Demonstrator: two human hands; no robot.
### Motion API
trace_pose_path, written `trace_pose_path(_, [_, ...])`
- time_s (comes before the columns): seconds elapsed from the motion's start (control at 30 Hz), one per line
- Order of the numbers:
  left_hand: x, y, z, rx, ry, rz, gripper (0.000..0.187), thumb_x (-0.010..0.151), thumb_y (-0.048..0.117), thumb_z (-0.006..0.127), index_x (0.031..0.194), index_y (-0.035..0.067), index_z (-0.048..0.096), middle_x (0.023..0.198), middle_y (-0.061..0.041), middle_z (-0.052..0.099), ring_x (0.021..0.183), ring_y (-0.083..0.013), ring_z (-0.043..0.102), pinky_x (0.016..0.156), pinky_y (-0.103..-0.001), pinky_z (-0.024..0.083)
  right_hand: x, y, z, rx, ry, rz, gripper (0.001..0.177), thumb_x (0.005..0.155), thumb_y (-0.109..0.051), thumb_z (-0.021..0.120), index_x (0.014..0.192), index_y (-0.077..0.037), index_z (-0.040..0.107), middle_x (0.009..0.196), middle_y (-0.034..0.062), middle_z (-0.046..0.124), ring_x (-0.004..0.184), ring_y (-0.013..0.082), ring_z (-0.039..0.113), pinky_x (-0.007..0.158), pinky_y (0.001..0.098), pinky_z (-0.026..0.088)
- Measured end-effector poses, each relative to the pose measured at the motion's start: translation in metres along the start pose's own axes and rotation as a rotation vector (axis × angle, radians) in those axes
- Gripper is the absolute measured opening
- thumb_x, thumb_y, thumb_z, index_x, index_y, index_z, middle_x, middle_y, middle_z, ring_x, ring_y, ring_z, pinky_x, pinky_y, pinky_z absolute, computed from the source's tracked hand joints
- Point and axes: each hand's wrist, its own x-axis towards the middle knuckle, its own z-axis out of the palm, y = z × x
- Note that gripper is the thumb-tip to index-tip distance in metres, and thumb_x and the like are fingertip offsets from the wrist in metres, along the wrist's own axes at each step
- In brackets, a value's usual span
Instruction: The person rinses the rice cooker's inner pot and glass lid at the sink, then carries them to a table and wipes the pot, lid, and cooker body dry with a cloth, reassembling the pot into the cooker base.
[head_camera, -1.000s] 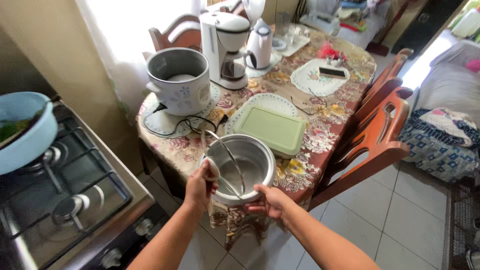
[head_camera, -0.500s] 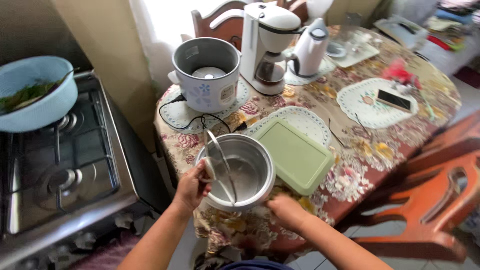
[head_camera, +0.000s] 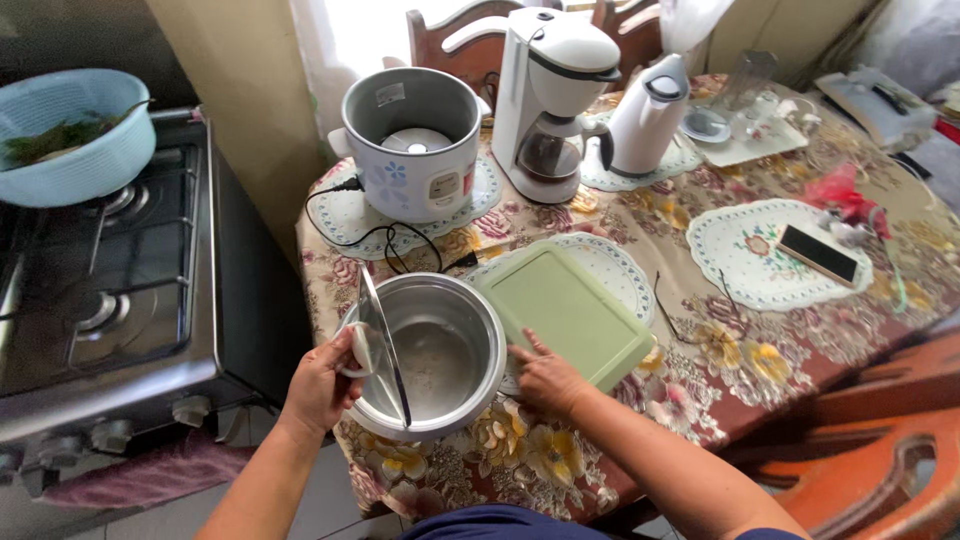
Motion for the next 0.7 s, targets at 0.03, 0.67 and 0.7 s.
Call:
trace_pose_path(0.03, [-0.002,0.0,0.0,0.002,0.002,0.004,0.041,0.1,0.041,0.057,0.083,0.005,0.068,0.062,-0.006,0.061,0.038,-0.0129,0.051,0.029,-0.025,0.035,0.0,0.009,0.001,-0.03,-0.028,0.025,0.022,0.086,-0.018,0.064,0.073,-0.014,0.081,0.128,0.0083,0.066,0.151,0.0249,0.026,0.126,0.0554,-0.002])
trace_pose_path(0.67, [0.017,-0.028,0.0,0.231,-0.028,0.096,0.033,0.102,0.034,0.061,0.095,0.003,0.07,0.078,-0.012,0.065,0.05,-0.0183,0.061,0.045,-0.031,0.05,0.084,0.065,0.026,1.517,0.337,0.406,0.055,0.088,-0.03,0.073,0.135,-0.005,0.058,0.097,0.01,0.074,0.067,0.0157,0.069,0.055,0.0343,0.057])
trace_pose_path(0.7, [0.021,-0.031,0.0,0.226,-0.056,0.041,0.031,0.102,0.033,0.06,0.101,0.005,0.07,0.082,-0.01,0.065,0.052,-0.0174,0.061,0.046,-0.03,0.052,0.089,0.065,0.026,1.53,0.367,0.385,0.056,0.088,-0.027,0.075,0.137,-0.005,0.059,0.09,0.0139,0.072,0.065,0.0173,0.065,0.053,0.0338,0.055])
